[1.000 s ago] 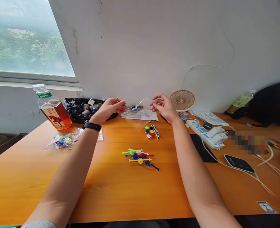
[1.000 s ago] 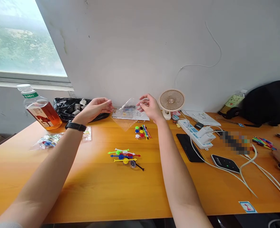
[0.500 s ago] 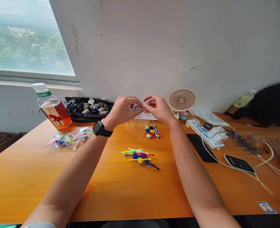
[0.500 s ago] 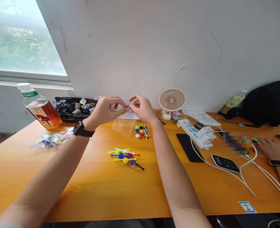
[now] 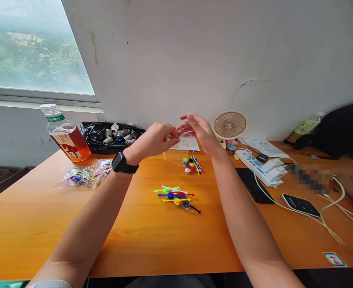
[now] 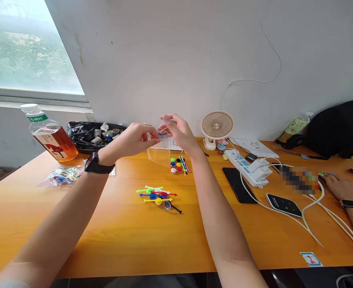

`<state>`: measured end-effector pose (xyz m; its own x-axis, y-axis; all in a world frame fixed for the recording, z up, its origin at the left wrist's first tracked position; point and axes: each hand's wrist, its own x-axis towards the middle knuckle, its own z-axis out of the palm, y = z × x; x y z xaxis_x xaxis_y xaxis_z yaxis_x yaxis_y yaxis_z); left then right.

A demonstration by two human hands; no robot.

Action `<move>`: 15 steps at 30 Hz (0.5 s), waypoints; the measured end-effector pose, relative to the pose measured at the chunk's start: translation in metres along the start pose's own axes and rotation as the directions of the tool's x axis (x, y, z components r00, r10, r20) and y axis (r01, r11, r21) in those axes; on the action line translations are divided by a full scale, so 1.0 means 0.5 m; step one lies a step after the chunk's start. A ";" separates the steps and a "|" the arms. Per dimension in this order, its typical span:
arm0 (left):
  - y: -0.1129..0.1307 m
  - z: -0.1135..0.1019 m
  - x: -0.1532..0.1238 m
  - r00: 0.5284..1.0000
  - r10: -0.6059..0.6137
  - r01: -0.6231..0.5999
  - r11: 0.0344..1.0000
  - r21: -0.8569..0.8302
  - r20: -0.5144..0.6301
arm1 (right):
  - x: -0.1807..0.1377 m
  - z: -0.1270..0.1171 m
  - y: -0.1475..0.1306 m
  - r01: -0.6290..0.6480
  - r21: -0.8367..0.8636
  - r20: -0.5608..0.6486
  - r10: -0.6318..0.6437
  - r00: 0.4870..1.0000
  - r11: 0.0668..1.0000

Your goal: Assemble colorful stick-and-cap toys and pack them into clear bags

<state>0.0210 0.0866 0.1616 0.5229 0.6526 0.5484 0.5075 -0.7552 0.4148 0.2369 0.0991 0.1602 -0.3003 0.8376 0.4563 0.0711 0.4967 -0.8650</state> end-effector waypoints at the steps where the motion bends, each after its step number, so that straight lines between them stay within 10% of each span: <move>1: 0.001 -0.005 -0.001 1.000 -0.027 0.027 0.999 -0.024 -0.002 | 0.000 -0.007 0.005 -0.017 0.077 0.014 0.016 1.000 0.997; 8: 0.005 -0.034 -0.005 0.998 -0.053 0.058 0.966 -0.252 0.028 | -0.012 -0.040 0.086 -0.312 0.273 0.558 0.114 0.822 0.910; 15: 0.018 -0.050 -0.011 0.996 -0.049 0.072 0.925 -0.374 0.070 | -0.016 -0.024 0.094 -0.296 0.317 0.564 0.072 0.823 0.901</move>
<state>0.0056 0.0745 0.1806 0.5444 0.6913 0.4751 0.2507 -0.6746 0.6943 0.2542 0.1186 0.1182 -0.7782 0.5969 0.1954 -0.1486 0.1272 -0.9807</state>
